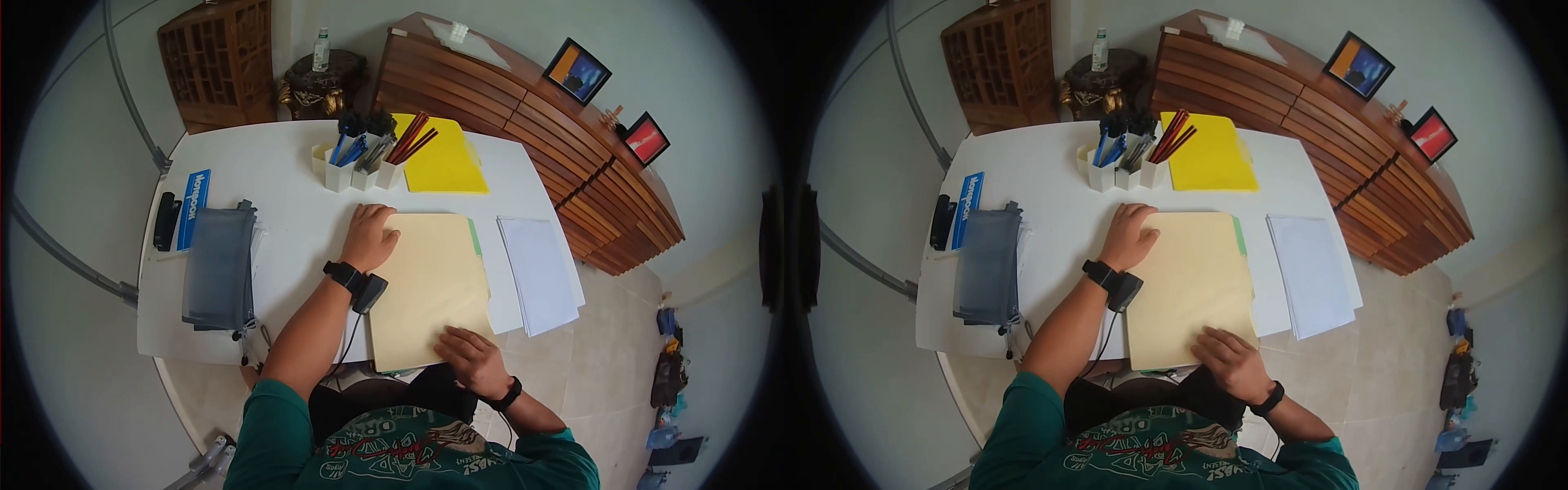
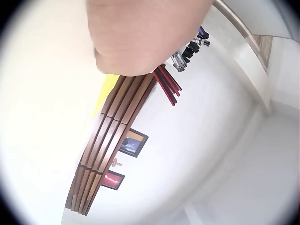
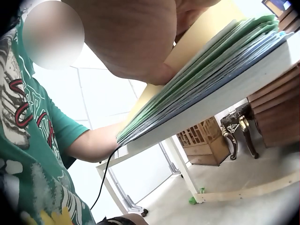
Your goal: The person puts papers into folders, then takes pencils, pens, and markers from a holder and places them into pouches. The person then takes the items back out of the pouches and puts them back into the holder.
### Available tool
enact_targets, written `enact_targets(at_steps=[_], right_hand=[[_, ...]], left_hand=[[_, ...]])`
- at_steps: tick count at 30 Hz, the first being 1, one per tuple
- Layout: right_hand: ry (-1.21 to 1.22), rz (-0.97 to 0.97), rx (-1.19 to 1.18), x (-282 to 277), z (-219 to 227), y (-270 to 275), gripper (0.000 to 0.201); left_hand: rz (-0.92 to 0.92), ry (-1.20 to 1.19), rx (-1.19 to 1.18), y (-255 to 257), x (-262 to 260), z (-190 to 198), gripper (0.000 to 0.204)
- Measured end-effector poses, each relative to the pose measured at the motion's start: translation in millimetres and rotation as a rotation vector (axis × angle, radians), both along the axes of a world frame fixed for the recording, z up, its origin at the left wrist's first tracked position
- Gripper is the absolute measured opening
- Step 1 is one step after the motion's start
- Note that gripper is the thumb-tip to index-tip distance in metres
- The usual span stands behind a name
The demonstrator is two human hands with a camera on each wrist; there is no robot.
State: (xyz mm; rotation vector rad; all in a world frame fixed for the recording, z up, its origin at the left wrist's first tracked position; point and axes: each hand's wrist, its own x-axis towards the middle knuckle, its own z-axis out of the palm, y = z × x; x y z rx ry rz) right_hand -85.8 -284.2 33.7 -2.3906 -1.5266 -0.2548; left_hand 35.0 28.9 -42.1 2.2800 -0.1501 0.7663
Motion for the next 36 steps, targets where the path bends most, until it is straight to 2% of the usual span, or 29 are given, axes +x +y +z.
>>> enact_targets(at_steps=[4,6,7,9,11,12,13,14,15,16,18,19,20,21,22,24,25,32,35,36], right_hand=[[0.032,-0.012,0.014,0.5,-6.7,0.1,0.042],[0.045,-0.027,0.021,-0.4,-3.1,3.4,0.042],[0.1,0.013,0.074,-1.1,4.4,7.0,0.04],[0.158,0.033,0.126,-1.5,6.6,-0.4,0.038],[0.131,0.048,0.52,5.7,0.9,-27.6,0.032],[0.031,-0.305,0.565,5.3,11.7,-37.6,0.029],[0.014,-0.456,0.706,20.5,14.7,-49.1,0.03],[0.008,-0.634,0.731,36.1,13.2,-65.7,0.034],[0.077,-0.697,0.742,54.0,7.8,-84.7,0.038],[0.089,-0.727,0.564,64.8,7.6,-104.0,0.049],[0.1,-0.764,0.175,64.9,17.3,-120.3,0.064],[0.102,-0.779,0.169,62.5,19.5,-123.7,0.064],[0.101,-0.763,0.033,58.1,20.5,-127.3,0.07],[0.105,-0.744,-0.104,53.4,20.8,-132.0,0.075],[0.115,-0.759,-0.114,52.3,15.0,-140.9,0.075],[0.316,-0.685,-0.005,57.3,2.0,-154.4,0.073],[0.3,-0.687,-0.027,56.7,0.9,-156.6,0.066],[0.325,-0.683,0.027,62.6,-6.0,-169.3,0.05],[0.249,-0.688,0.048,68.1,-13.0,-169.6,0.046],[0.175,-0.748,0.043,67.5,-13.8,-163.5,0.044]], left_hand=[[-0.057,0.022,-0.099,0.6,1.4,5.4,0.036],[-0.056,0.033,-0.314,1.4,2.9,4.0,0.03],[-0.055,-0.03,-0.342,2.4,5.9,-1.2,0.023],[-0.072,0.038,-0.422,8.2,10.1,-7.3,0.02],[-0.066,0.094,-0.507,11.1,12.2,-10.9,0.014],[-0.078,0.098,-0.508,14.6,15.6,-15.5,0.014],[-0.156,0.109,-0.687,19.1,20.2,-23.5,0.013],[-0.233,0.123,-0.867,22.1,23.1,-28.6,0.013],[-0.276,0.118,-1.018,22.1,24.0,-29.2,0.014],[-0.289,0.126,-1.02,19.9,20.4,-22.9,0.014],[-0.265,0.104,-1.278,16.2,12.5,-6.6,0.016],[-0.251,0.099,-1.276,20.7,16.9,-12.2,0.018],[-0.261,0.117,-1.281,20.9,17.5,-14.5,0.018],[-0.232,0.124,-1.332,19.1,11.3,-0.5,0.018],[-0.199,0.131,-1.383,17.2,8.2,4.4,0.017],[-0.264,0.121,-1.43,21.2,11.2,-3.7,0.017],[-0.252,0.119,-1.431,22.1,11.1,-4.2,0.017],[-0.265,0.096,-1.45,27.7,14.8,-12.9,0.018],[-0.292,0.096,-1.486,28.5,12.8,-11.0,0.017],[-0.289,0.09,-1.485,29.9,12.8,-11.3,0.017]])
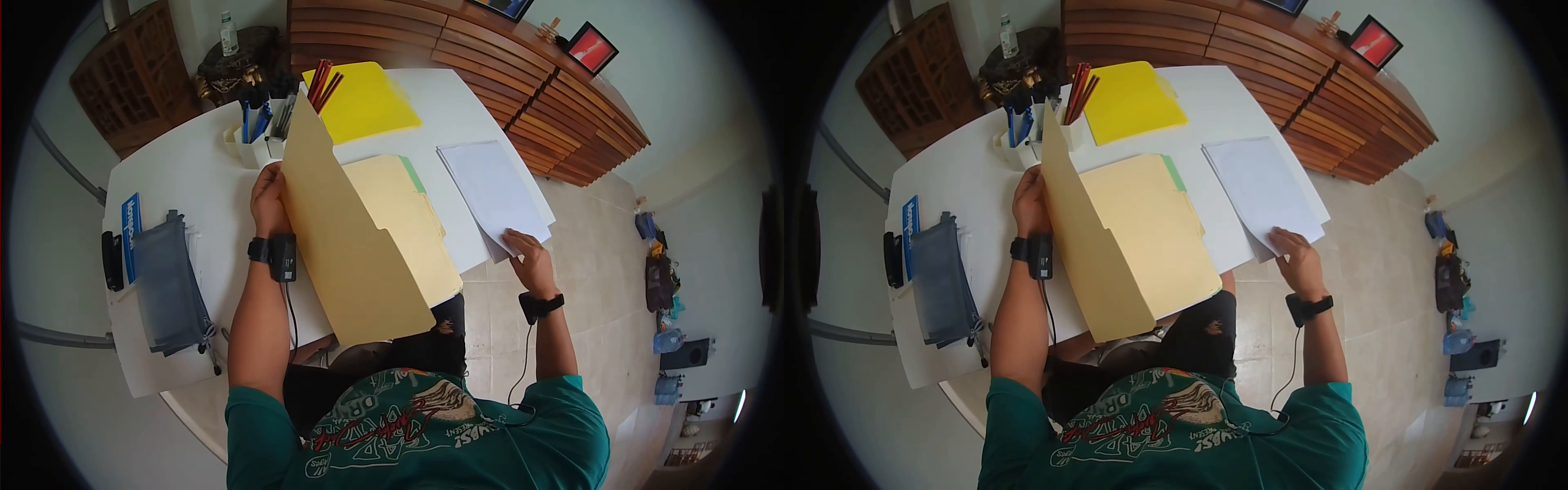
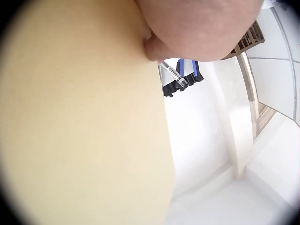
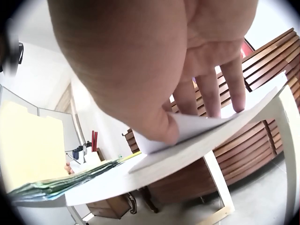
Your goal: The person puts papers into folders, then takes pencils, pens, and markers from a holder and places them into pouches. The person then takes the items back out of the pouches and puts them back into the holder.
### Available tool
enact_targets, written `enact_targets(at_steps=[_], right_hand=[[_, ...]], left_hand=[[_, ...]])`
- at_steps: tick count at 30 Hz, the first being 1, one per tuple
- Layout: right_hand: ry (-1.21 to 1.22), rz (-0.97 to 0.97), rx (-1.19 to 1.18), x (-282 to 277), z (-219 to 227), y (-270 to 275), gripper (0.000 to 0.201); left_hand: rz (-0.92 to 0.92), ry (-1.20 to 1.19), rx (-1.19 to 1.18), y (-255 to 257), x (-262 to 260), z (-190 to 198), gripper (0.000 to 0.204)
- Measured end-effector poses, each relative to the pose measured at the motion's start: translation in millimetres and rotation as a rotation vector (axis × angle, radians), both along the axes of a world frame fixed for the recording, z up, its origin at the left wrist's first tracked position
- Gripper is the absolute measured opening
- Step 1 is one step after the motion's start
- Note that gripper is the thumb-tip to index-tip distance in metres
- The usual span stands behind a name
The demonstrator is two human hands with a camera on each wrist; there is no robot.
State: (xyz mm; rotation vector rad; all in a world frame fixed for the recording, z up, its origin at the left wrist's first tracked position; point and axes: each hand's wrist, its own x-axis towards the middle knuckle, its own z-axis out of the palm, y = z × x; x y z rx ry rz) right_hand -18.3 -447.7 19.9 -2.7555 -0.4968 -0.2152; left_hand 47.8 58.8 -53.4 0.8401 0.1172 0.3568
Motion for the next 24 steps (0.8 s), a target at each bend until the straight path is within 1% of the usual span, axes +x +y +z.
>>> enact_targets(at_steps=[1,2,4,5,6,8,10,11,12,13,14,16,17,18,19,20,21,22,23,24], right_hand=[[-0.065,-0.056,-0.035,0.5,-0.6,4.7,0.044],[-0.068,-0.047,-0.032,2.9,-4.2,1.4,0.044],[-0.285,-0.104,-0.085,10.2,-5.8,0.3,0.044],[-0.406,-0.098,-0.012,12.3,-3.9,-2.0,0.047],[-0.459,-0.153,0.047,8.1,9.3,6.4,0.042],[-0.54,-0.275,0.272,1.1,27.6,15.9,0.027],[-0.402,-0.255,0.895,-6.7,48.7,23.7,0.015],[-0.264,-0.184,1.102,-15.1,64.1,33.5,0.017],[-0.258,-0.178,1.111,-18.3,67.3,46.7,0.017],[-0.124,-0.193,1.319,-21.6,67.2,59.0,0.018],[0.021,-0.204,1.523,-24.3,63.4,71.2,0.018],[0.161,-0.264,1.541,-33.3,35.0,89.3,0.023],[0.222,-0.291,1.561,-39.8,20.0,97.3,0.024],[0.281,-0.319,1.58,-47.5,10.2,113.2,0.024],[0.333,-0.358,1.604,-53.5,-4.1,121.3,0.024],[0.383,-0.401,1.625,-59.6,-17.2,128.2,0.023],[0.413,-0.426,1.639,-66.8,-24.5,137.6,0.022],[0.439,-0.42,1.621,-74.1,-22.4,149.5,0.022],[0.48,-0.428,1.637,-80.3,-18.3,161.2,0.02],[0.521,-0.437,1.652,-86.2,-11.8,172.5,0.018]], left_hand=[[-0.019,-0.007,-0.016,1.3,0.3,-0.2,0.016],[-0.037,-0.014,-0.031,2.6,0.0,-0.5,0.015],[0.0,-0.06,0.021,3.2,-0.1,-5.4,0.016],[0.029,-0.105,0.07,5.1,1.2,-7.6,0.017],[-0.144,-0.214,-0.077,17.1,2.8,-19.3,0.021],[-0.103,-0.259,-0.041,17.8,6.0,-26.9,0.022],[-0.068,-0.301,-0.004,13.1,7.8,-29.5,0.023],[-0.022,-0.298,-0.01,10.1,7.5,-30.5,0.023],[0.027,-0.297,-0.015,7.9,6.4,-28.6,0.022],[0.033,-0.33,0.086,6.7,2.2,-22.4,0.023],[-0.008,-0.374,-0.039,9.0,7.2,-26.7,0.022],[-0.139,-0.44,-0.207,15.8,12.8,-35.2,0.021],[-0.128,-0.438,-0.192,17.8,15.2,-38.3,0.021],[-0.135,-0.503,-0.215,17.7,17.5,-39.8,0.021],[-0.146,-0.568,-0.24,15.7,17.2,-35.4,0.02],[-0.144,-0.565,-0.229,12.1,14.2,-32.2,0.02],[-0.059,-0.494,-0.174,5.5,6.6,-20.6,0.019],[0.022,-0.423,-0.121,3.4,2.9,-16.4,0.018],[0.017,-0.421,-0.116,3.8,2.5,-15.7,0.018],[0.035,-0.354,-0.084,3.7,2.7,-17.4,0.017]])
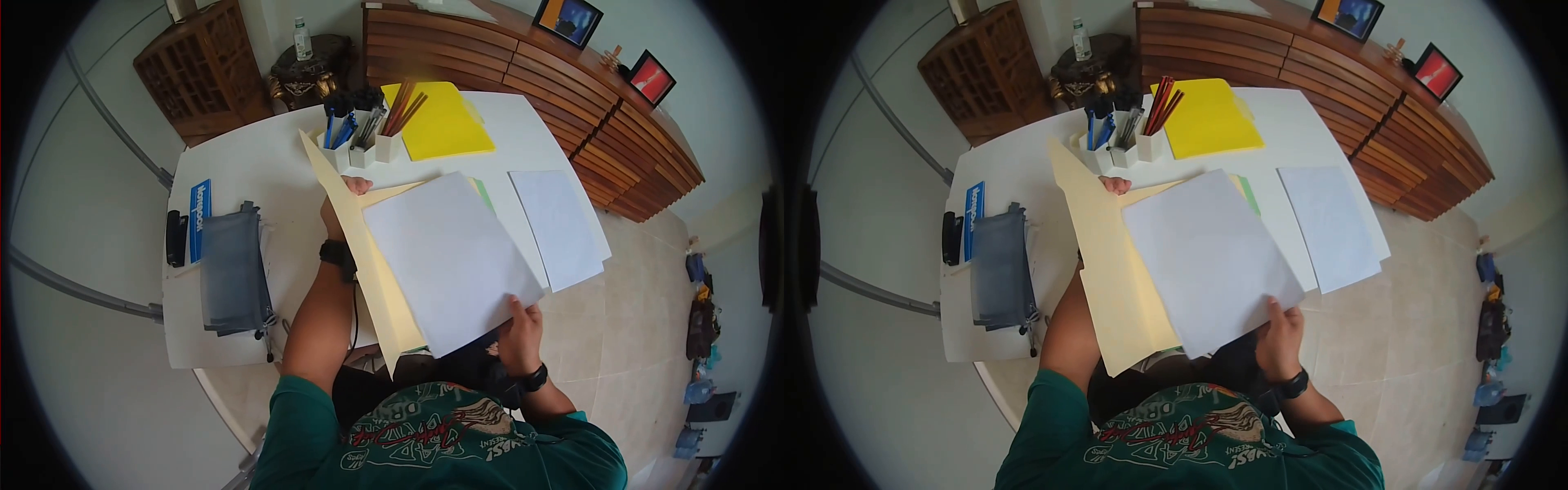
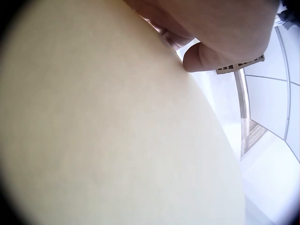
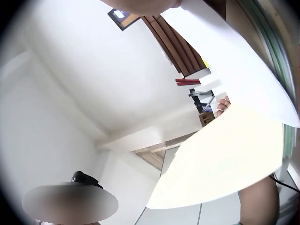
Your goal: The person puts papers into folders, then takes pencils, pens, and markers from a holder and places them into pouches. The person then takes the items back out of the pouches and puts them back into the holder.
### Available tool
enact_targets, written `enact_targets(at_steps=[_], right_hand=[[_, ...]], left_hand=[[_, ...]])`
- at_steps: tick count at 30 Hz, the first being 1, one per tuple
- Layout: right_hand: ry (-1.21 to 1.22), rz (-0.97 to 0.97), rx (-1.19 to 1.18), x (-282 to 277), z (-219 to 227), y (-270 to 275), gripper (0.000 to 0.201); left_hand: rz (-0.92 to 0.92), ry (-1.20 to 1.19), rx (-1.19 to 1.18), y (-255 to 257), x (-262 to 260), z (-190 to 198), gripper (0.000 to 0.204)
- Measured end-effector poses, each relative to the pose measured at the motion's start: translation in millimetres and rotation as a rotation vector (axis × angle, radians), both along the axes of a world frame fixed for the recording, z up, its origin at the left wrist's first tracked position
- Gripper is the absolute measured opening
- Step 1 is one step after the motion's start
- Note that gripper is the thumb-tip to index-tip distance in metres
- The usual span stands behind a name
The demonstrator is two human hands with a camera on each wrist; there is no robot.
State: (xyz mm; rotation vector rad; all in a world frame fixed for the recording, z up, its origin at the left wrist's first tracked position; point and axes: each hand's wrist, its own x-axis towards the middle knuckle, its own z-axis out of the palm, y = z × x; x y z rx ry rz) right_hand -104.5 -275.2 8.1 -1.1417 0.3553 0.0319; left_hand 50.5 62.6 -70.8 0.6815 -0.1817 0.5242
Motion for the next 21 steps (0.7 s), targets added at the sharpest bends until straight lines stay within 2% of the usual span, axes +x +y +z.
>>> enact_targets(at_steps=[1,3,4,6,8,9,11,13,15,16,17,18,19,20,21], right_hand=[[0.001,-0.005,0.005,-3.0,-0.2,5.9,0.018],[-0.01,0.129,0.068,-8.1,-1.1,13.6,0.027],[-0.01,0.126,0.073,-10.0,1.5,15.3,0.027],[0.057,0.32,0.12,-12.6,9.7,16.9,0.035],[0.098,0.392,0.071,-12.7,12.2,13.1,0.037],[0.145,0.464,0.019,-12.4,13.6,11.6,0.038],[0.135,0.486,-0.033,-12.6,17.8,15.2,0.039],[0.125,0.5,-0.086,-11.8,22.9,13.9,0.041],[0.173,0.81,-0.194,-9.0,28.6,5.2,0.032],[0.171,0.806,-0.195,-7.4,30.4,-3.1,0.032],[0.196,1.046,-0.33,-4.6,32.1,-14.5,0.026],[0.221,1.284,-0.468,-2.5,34.5,-23.2,0.024],[0.123,1.408,-0.655,-2.1,44.7,-27.5,0.023],[0.122,1.41,-0.661,-0.7,45.1,-33.9,0.023],[0.069,1.523,-0.677,-1.0,44.7,-41.6,0.023]], left_hand=[[0.021,0.066,0.029,0.3,0.8,-1.1,0.016],[0.002,0.05,0.002,0.3,1.1,-2.1,0.015],[-0.012,0.032,-0.032,0.0,0.6,-2.0,0.014],[-0.023,0.015,-0.039,-0.9,0.2,-1.3,0.014],[-0.028,-0.004,-0.049,-0.9,-0.1,-0.6,0.014],[0.042,0.062,0.034,-0.8,-0.6,-1.3,0.013],[0.11,0.129,0.117,0.0,0.3,-2.4,0.013],[0.235,0.184,0.317,2.7,3.8,-7.7,0.014],[0.167,0.095,0.241,1.2,4.8,-7.1,0.013],[0.106,0.009,0.168,0.0,3.9,-3.6,0.012],[0.105,0.005,0.167,-1.2,2.7,-0.2,0.012],[0.124,0.133,0.176,-3.2,-0.3,5.6,0.011],[0.144,0.262,0.184,-5.8,-4.2,14.1,0.01],[0.146,0.259,0.179,-7.3,-7.7,22.9,0.01],[0.115,0.317,0.199,-9.4,-12.5,36.0,0.007]])
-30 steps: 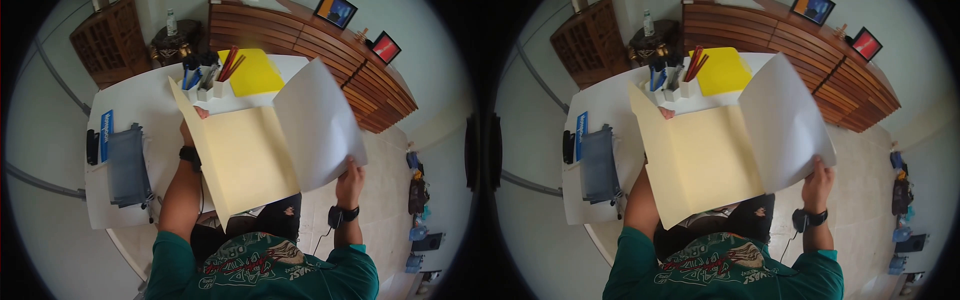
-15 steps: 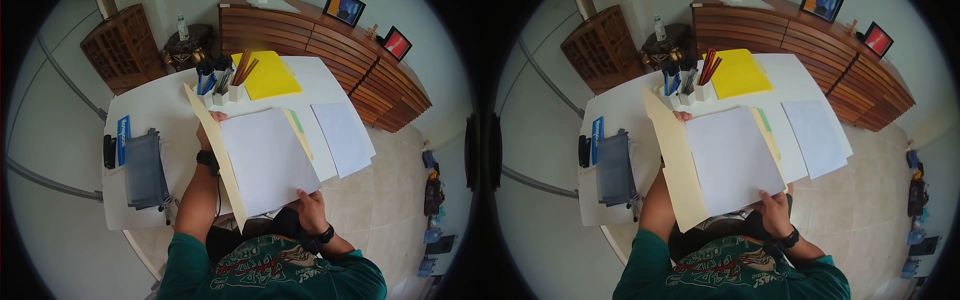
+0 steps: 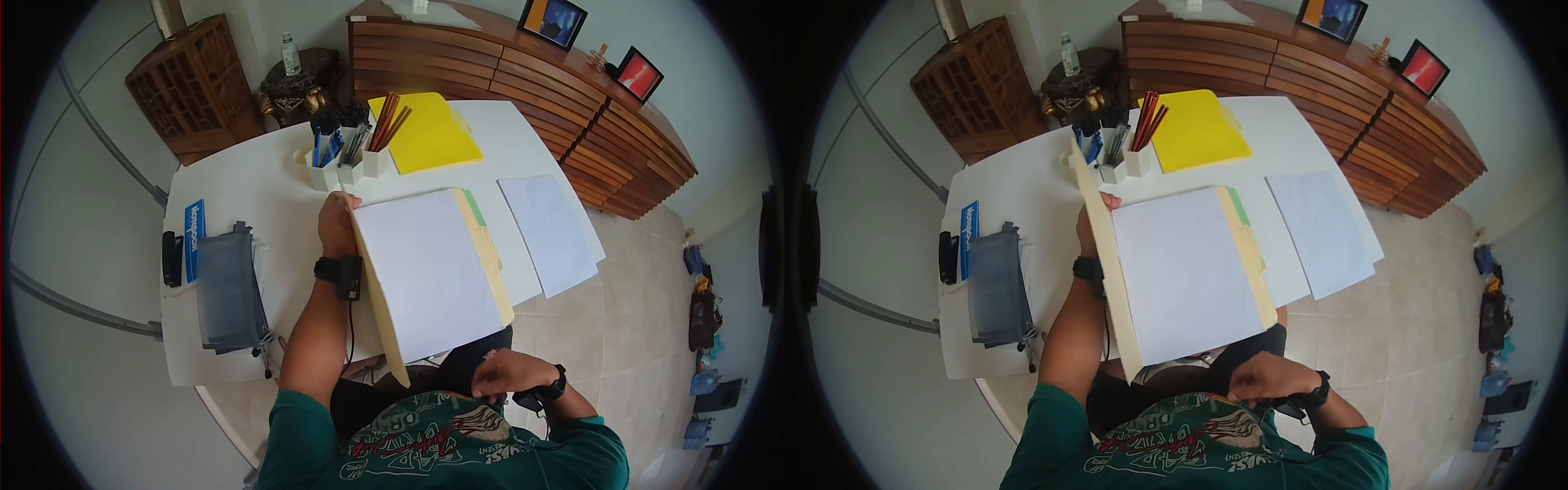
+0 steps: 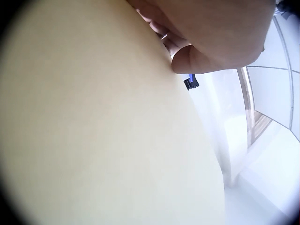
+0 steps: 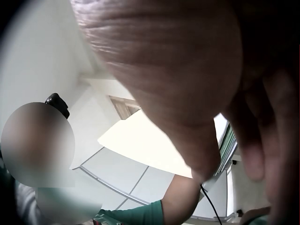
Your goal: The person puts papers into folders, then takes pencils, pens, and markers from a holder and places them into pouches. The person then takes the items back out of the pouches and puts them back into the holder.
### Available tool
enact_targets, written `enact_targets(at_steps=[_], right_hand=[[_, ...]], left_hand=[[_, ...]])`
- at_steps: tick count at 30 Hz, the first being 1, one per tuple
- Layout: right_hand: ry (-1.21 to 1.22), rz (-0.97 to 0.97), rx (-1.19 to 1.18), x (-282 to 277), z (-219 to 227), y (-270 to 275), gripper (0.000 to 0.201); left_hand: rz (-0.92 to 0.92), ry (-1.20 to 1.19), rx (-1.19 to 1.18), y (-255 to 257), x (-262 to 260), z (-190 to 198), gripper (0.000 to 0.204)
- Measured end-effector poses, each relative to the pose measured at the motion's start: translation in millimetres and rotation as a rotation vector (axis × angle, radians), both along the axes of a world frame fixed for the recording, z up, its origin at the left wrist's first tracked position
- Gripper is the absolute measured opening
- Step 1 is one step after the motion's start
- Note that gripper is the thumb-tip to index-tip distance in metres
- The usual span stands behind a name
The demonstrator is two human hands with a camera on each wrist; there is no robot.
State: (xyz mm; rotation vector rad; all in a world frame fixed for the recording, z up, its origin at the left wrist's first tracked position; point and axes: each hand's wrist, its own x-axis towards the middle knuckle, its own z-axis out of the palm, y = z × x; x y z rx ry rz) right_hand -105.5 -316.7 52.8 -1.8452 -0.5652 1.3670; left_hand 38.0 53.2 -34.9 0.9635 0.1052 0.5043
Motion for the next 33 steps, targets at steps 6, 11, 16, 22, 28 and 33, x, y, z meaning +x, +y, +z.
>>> enact_targets(at_steps=[6,11,16,22,28,33], right_hand=[[-0.002,0.268,0.342,13.6,22.0,-23.9,0.02],[-0.016,0.31,0.645,66.6,59.9,-28.4,0.02],[-0.38,-0.299,0.482,166.7,66.4,-3.9,0.018],[-1.279,-0.003,0.126,313.4,8.1,83.5,0.065],[-1.276,0.094,-0.005,377.2,-19.0,125.1,0.071],[-1.13,0.054,-0.086,393.8,-24.5,115.5,0.066]], left_hand=[[0.044,0.124,0.166,-8.5,6.9,-13.9,0.011],[0.19,0.136,0.82,-12.9,4.4,-14.5,0.024],[0.202,0.157,0.917,-18.7,-1.3,-1.2,0.025],[0.215,0.155,0.94,-18.1,0.5,-1.6,0.021],[0.19,0.184,0.891,-17.4,-0.3,0.4,0.02],[0.196,0.169,0.926,-18.5,-1.8,2.7,0.019]])
